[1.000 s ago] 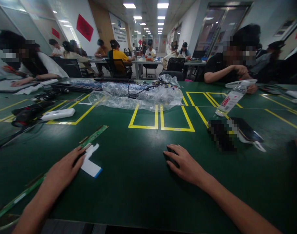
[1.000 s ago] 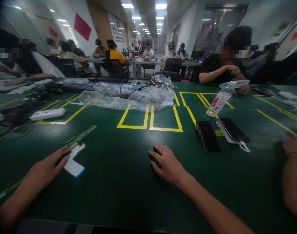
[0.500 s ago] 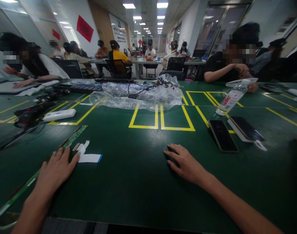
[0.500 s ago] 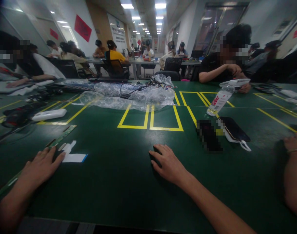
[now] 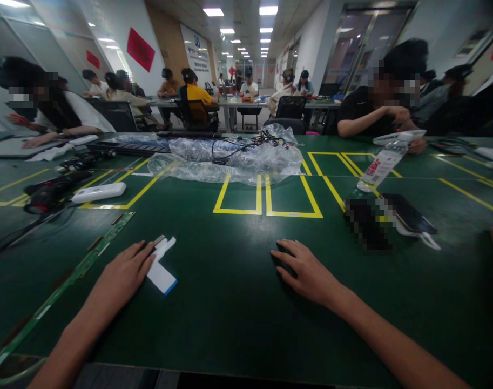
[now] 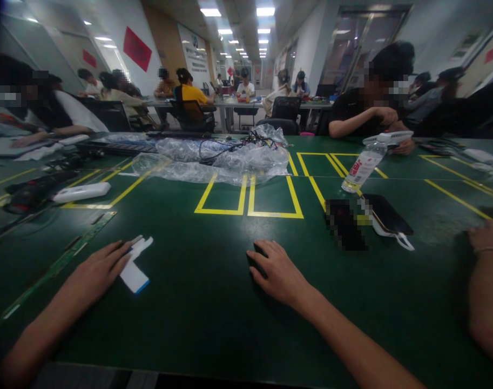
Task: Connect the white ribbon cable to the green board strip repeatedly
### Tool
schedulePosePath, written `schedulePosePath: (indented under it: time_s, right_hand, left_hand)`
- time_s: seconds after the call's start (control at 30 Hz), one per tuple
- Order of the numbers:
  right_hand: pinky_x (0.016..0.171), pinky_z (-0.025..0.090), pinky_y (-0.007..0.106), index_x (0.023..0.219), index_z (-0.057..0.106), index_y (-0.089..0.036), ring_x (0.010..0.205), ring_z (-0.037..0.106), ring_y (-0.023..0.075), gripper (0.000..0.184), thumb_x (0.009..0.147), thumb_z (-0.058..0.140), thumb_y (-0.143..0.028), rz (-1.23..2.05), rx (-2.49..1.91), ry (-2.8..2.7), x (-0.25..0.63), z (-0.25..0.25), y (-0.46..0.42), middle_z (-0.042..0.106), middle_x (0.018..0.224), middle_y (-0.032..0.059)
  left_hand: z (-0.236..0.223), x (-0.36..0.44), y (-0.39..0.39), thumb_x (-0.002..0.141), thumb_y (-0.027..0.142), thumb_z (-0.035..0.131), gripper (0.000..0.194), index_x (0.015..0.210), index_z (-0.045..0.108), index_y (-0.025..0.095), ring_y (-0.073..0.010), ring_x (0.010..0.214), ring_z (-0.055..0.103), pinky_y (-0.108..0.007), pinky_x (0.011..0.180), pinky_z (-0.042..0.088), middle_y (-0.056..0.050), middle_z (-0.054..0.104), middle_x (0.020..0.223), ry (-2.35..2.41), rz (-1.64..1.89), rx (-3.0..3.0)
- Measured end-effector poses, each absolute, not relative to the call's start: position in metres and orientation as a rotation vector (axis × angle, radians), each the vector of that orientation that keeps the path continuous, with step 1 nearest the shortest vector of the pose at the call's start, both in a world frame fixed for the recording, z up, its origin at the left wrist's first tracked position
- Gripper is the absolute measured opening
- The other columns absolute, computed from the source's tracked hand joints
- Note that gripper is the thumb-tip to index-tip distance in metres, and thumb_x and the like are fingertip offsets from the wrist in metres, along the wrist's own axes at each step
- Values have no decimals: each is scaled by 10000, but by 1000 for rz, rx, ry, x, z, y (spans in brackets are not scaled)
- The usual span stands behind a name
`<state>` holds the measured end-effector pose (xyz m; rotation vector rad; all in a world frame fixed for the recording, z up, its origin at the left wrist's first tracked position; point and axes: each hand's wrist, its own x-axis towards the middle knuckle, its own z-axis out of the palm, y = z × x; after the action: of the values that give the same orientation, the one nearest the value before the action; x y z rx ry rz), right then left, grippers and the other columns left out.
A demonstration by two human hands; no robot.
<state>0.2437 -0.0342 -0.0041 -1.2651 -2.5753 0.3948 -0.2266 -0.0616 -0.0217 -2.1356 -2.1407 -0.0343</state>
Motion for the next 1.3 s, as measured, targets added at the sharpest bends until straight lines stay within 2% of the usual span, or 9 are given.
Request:
schedulePosePath:
  time_s: [0.2, 0.33, 0.43, 0.73, 1.1, 1.3]
  right_hand:
    - [1174, 298, 590, 1439, 540, -242, 1430, 393, 320, 481, 970, 542, -349, 365, -1279, -2568, 242, -7, -34, 463, 1538, 132]
    - [1171, 309, 583, 1486, 479, -243, 1418, 411, 312, 535, 965, 545, -346, 343, -1287, -2559, 239, -8, -34, 482, 1524, 127]
    - [1167, 308, 597, 1469, 504, -218, 1411, 419, 330, 524, 962, 542, -344, 310, -1289, -2572, 237, -7, -34, 483, 1520, 148]
    - [1156, 340, 583, 1464, 511, -196, 1420, 407, 339, 518, 969, 530, -351, 253, -1280, -2600, 238, -9, -34, 460, 1536, 161]
    - [1162, 326, 586, 1476, 496, -196, 1430, 391, 339, 526, 979, 528, -365, 291, -1282, -2611, 238, -7, -39, 442, 1550, 161]
    - [1166, 323, 583, 1467, 509, -205, 1425, 401, 335, 519, 975, 530, -369, 300, -1279, -2606, 237, -6, -39, 457, 1541, 153]
  left_hand:
    - [-13, -114, -44, 1012, 355, 398, 484, 1459, 514, 210, -348, 1380, 483, -562, 1067, 463, -162, 496, 1505, -1723, -52, -2584]
    - [-8, -40, -34, 1003, 229, 468, 487, 1488, 454, 188, -348, 1416, 434, -517, 1090, 446, -207, 450, 1526, -1401, -29, -2775]
    - [-8, -8, -27, 1004, 204, 472, 481, 1482, 438, 165, -343, 1416, 435, -480, 1090, 450, -219, 460, 1513, -1240, -97, -2841]
    - [-18, -9, -22, 1038, 337, 433, 430, 1456, 472, 242, -327, 1394, 463, -527, 1085, 442, -128, 485, 1520, -1334, -227, -2831]
    - [-15, -11, -24, 1034, 326, 446, 427, 1452, 483, 245, -334, 1390, 466, -529, 1065, 463, -125, 487, 1519, -1341, -208, -2830]
    - [-16, -14, -24, 1044, 357, 409, 458, 1491, 430, 261, -315, 1432, 415, -553, 1112, 407, -117, 444, 1555, -1368, -199, -2866]
